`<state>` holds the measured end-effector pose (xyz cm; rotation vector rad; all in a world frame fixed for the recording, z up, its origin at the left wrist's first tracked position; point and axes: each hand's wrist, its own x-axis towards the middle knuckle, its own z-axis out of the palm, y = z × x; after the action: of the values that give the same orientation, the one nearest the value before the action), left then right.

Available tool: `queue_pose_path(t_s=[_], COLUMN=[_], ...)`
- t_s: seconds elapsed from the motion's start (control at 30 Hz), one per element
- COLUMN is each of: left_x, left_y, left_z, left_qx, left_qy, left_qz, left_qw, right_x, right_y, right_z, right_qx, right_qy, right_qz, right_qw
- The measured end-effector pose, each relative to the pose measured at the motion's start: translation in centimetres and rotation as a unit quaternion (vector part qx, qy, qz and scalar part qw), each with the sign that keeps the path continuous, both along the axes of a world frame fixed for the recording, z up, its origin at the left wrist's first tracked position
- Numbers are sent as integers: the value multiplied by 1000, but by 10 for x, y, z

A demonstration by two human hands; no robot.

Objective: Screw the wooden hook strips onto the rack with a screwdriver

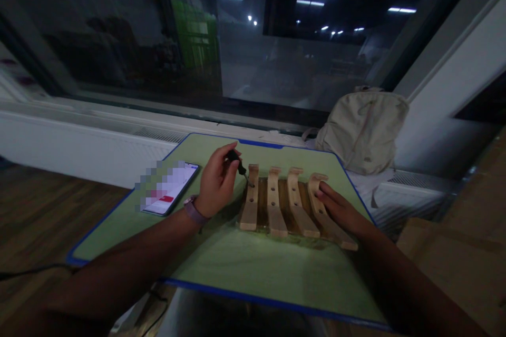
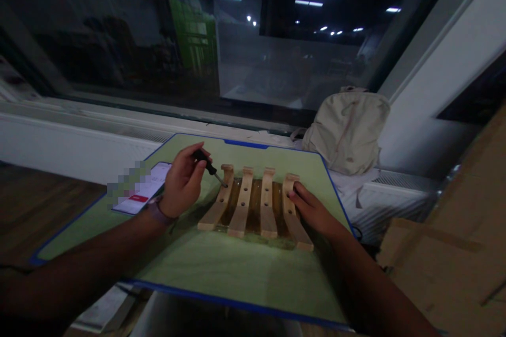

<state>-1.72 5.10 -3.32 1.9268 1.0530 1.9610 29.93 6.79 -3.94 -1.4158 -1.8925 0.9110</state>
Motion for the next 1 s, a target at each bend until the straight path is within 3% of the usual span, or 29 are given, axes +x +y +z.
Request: queue_pose_path(t_s=[0.23,0.43,0.6,0.7,1.0], left_x=[2,-2,-1,0,-4], left_y=[-1,-2,-2,-4,-3], left_z=[0,3,-5,-5,6], left_qx=[17,33,7,11,56], left_qy=[0,68,45,76,89], left_qz=[-23,75,-16,-28,75], left_qw=[1000,994,999,997,992], right_x=[-1,-1,-1,-1,-1], right_y=[-2,-2,-2,-2,-1], right_z=[3,0,2,3,-1], right_qx=[-3,-5,-12,-11,-32], right_qy=[3,18,11,7,5], right_qz=[15,-17,-10,-23,-51], right_qw=[1000,1000,1000,1000,998])
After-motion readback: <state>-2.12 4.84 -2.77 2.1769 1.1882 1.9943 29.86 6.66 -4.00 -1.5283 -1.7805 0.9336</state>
